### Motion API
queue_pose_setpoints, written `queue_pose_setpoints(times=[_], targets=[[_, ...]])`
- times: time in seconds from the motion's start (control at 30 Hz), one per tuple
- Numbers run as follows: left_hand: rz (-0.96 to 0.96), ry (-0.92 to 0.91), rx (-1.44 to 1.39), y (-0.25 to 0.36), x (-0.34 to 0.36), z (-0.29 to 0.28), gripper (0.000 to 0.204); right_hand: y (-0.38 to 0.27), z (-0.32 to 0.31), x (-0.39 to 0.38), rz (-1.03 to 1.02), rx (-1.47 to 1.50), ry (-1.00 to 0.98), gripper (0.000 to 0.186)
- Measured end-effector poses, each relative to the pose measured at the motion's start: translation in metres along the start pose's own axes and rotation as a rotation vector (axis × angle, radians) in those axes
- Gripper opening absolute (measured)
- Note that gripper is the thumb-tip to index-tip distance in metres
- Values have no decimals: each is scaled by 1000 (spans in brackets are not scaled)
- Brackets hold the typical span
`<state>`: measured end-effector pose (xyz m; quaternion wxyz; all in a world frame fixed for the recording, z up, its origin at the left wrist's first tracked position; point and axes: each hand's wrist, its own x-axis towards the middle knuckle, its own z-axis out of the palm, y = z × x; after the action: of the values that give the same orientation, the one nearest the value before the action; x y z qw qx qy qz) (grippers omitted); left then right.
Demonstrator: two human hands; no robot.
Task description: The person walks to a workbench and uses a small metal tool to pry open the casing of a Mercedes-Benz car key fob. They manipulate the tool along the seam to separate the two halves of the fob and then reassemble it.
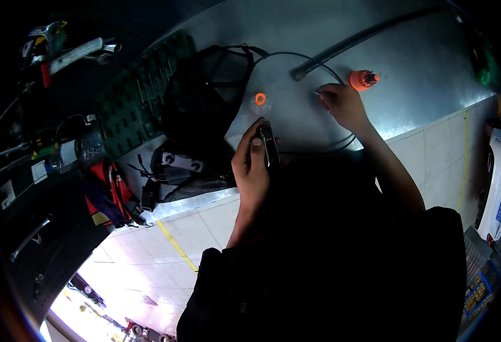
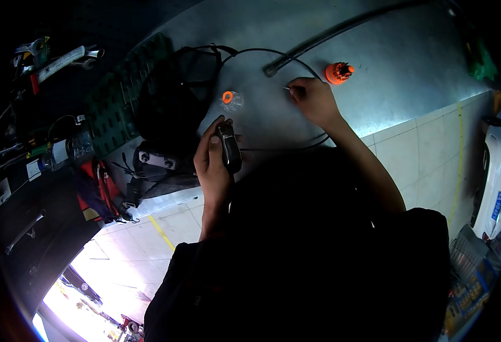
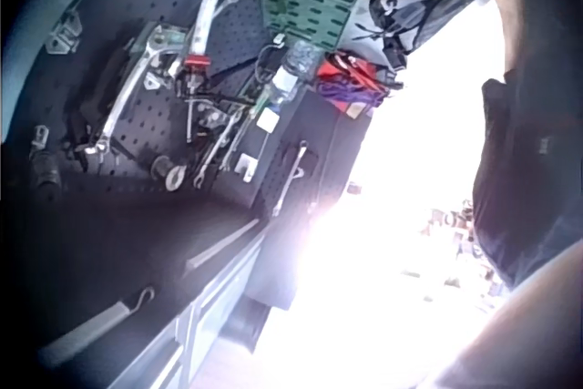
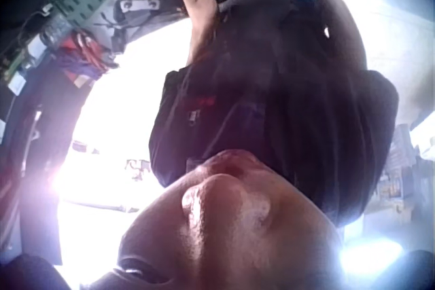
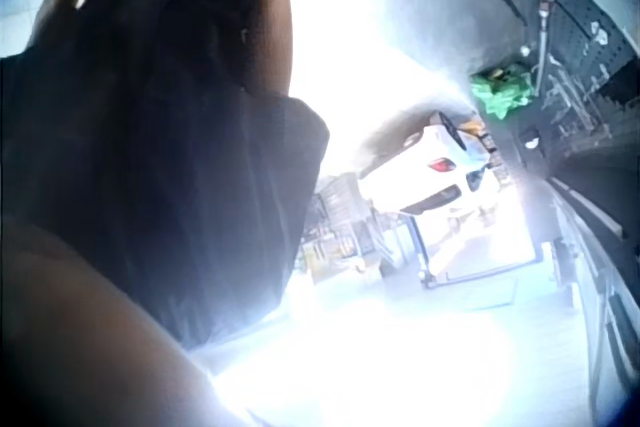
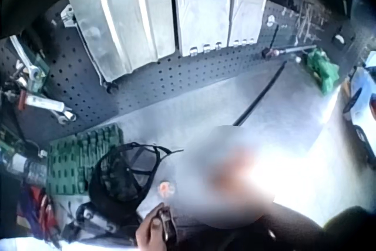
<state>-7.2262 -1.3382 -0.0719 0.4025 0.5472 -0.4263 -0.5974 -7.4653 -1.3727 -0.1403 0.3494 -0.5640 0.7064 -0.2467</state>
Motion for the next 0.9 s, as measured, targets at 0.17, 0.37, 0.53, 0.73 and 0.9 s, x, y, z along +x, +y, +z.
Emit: queue_pose_setpoints(times=[0.17,0.37,0.53,0.73,0.9], targets=[[-116,-55,-189,5,-3,-9,41,18,23,23,33,-46,37,16],[-162,-41,-237,0,1,-9,40,12,35,29,-11,-31,88,17],[-254,-60,-243,7,2,-2,41,3,23,19,94,68,32,18],[-289,-85,-605,9,7,-9,62,-64,-10,-21,115,445,-121,13],[-214,-200,-796,27,9,-4,75,-120,-44,-61,74,516,-210,11]])
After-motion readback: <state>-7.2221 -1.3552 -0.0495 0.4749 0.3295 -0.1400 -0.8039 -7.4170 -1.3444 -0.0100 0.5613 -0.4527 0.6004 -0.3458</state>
